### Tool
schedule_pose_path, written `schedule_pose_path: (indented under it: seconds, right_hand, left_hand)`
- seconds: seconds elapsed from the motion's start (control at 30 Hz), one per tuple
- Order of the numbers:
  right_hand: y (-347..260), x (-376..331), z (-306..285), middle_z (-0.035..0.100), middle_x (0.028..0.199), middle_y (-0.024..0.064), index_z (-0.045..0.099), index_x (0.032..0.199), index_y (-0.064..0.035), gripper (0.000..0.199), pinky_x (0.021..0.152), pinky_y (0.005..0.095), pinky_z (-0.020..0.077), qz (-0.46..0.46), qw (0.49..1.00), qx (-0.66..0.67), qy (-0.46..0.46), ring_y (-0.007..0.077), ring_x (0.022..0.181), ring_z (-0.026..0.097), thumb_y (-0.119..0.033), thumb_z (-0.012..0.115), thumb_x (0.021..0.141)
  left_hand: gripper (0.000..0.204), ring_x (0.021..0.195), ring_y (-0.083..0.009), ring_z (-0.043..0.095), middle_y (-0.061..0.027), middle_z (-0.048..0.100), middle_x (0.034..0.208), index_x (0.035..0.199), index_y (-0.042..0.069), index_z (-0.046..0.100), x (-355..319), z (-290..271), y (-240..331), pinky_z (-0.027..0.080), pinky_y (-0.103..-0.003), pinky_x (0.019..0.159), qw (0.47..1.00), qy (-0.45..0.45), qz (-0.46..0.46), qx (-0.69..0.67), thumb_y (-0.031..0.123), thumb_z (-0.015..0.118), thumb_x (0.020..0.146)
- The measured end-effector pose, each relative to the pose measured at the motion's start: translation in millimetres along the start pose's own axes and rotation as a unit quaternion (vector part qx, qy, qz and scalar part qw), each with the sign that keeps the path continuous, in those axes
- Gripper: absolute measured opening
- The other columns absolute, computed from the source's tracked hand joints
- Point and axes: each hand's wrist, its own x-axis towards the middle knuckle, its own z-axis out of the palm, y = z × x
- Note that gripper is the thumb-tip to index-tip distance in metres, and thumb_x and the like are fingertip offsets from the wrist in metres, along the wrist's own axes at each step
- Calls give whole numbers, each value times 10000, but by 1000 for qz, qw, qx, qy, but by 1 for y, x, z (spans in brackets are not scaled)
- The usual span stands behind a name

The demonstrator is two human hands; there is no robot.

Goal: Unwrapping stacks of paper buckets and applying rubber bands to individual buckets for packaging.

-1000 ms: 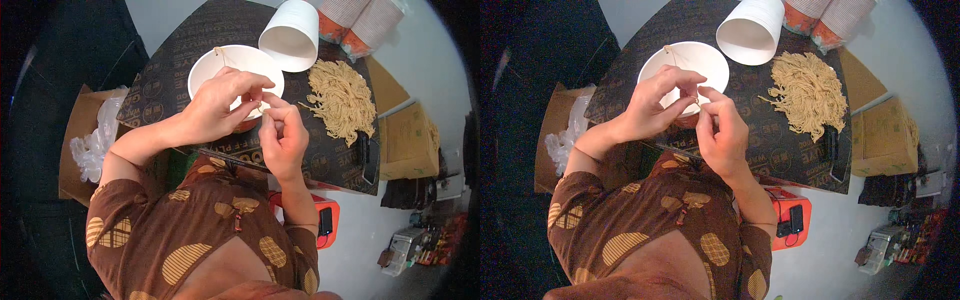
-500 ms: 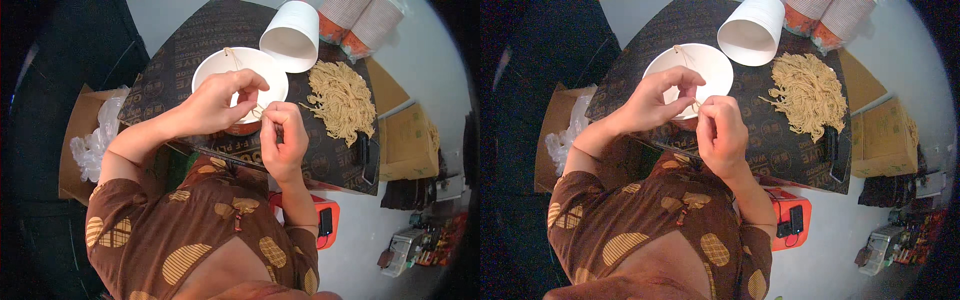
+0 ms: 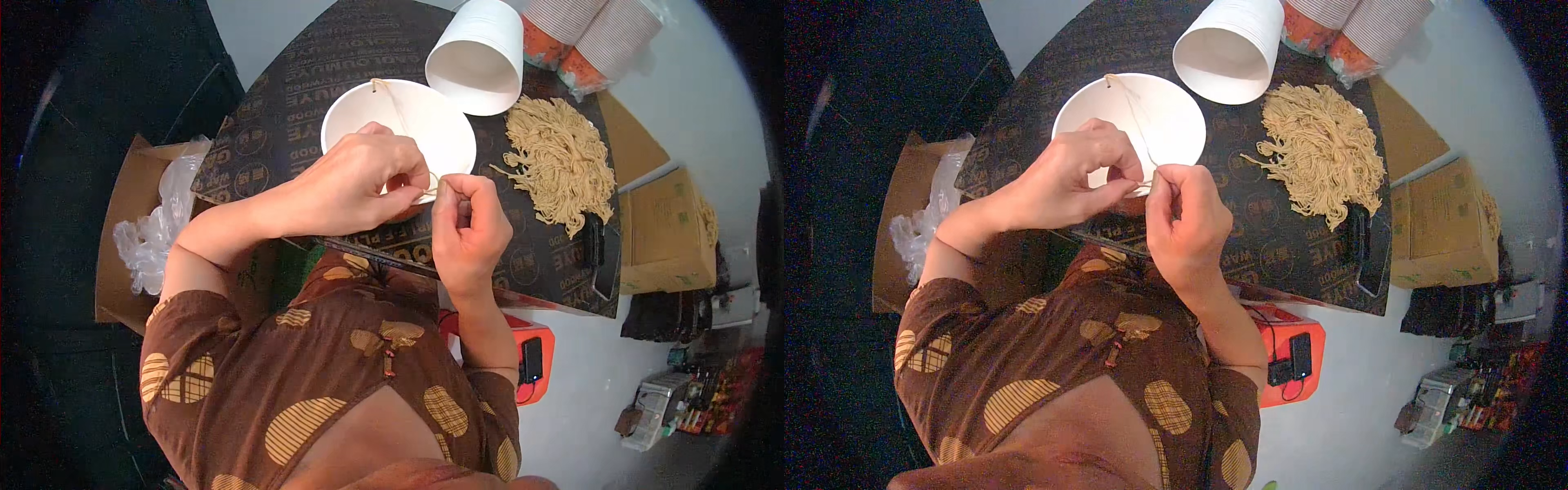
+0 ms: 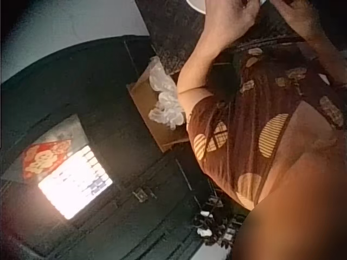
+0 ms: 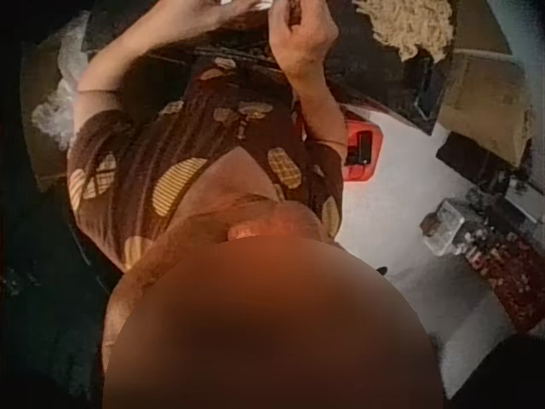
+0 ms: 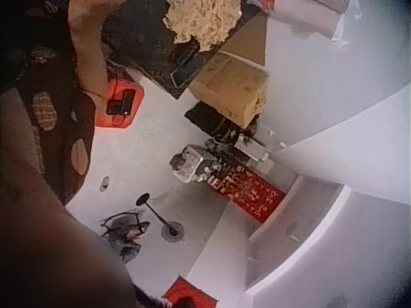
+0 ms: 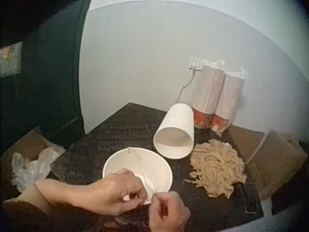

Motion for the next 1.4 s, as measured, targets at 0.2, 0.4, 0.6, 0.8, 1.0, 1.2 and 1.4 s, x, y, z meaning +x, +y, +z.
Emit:
schedule_pose_path:
  seconds: [0.2,0.4,0.6,0.8,1.0,1.2,1.4]
  right_hand:
    - [-1,-2,1,603,793,92,593,924,-10,124,556,288,479,32,999,12,9,183,611,603,51,655,835]
    - [3,-1,-3,585,787,103,603,923,-32,144,554,328,473,-22,999,-43,-3,240,632,603,45,666,818]
    - [4,2,-8,583,806,106,610,936,-38,161,572,360,477,-59,997,-50,-26,285,665,606,37,678,811]
    - [7,1,-9,585,811,111,611,943,-39,165,575,362,480,-60,997,-24,-44,286,669,610,36,678,812]
    - [6,1,-9,564,793,100,609,915,-32,123,562,323,453,-16,999,0,-28,230,631,569,45,654,831]
    - [9,-1,-11,545,763,52,606,910,-4,12,572,257,401,101,982,144,-69,110,615,475,-6,606,898]
    - [8,-1,-8,564,773,42,618,911,2,25,581,252,406,139,976,158,-56,88,636,479,-16,604,902]
  left_hand:
    - [56,655,-241,611,-64,614,696,800,39,608,1,2,-1,430,-352,840,1000,4,12,-4,39,662,787]
    - [52,661,-251,615,-71,622,697,797,32,612,3,3,-2,430,-361,851,1000,1,9,-16,39,662,783]
    - [39,651,-260,614,-84,628,680,780,30,624,8,5,-4,439,-363,847,1000,15,-2,-6,37,660,767]
    - [41,667,-287,637,-123,654,700,785,-10,643,12,5,-6,500,-367,693,1000,10,-28,0,28,652,776]
    - [60,670,-302,636,-153,656,734,830,-25,636,16,8,-13,506,-374,662,1000,19,17,13,21,660,800]
    - [115,718,-275,618,-103,608,744,896,17,582,14,7,-8,506,-416,816,999,4,-38,-13,20,658,809]
    - [82,705,-250,611,-71,576,747,848,39,573,12,3,-7,289,-539,1117,999,-15,44,-11,15,638,805]
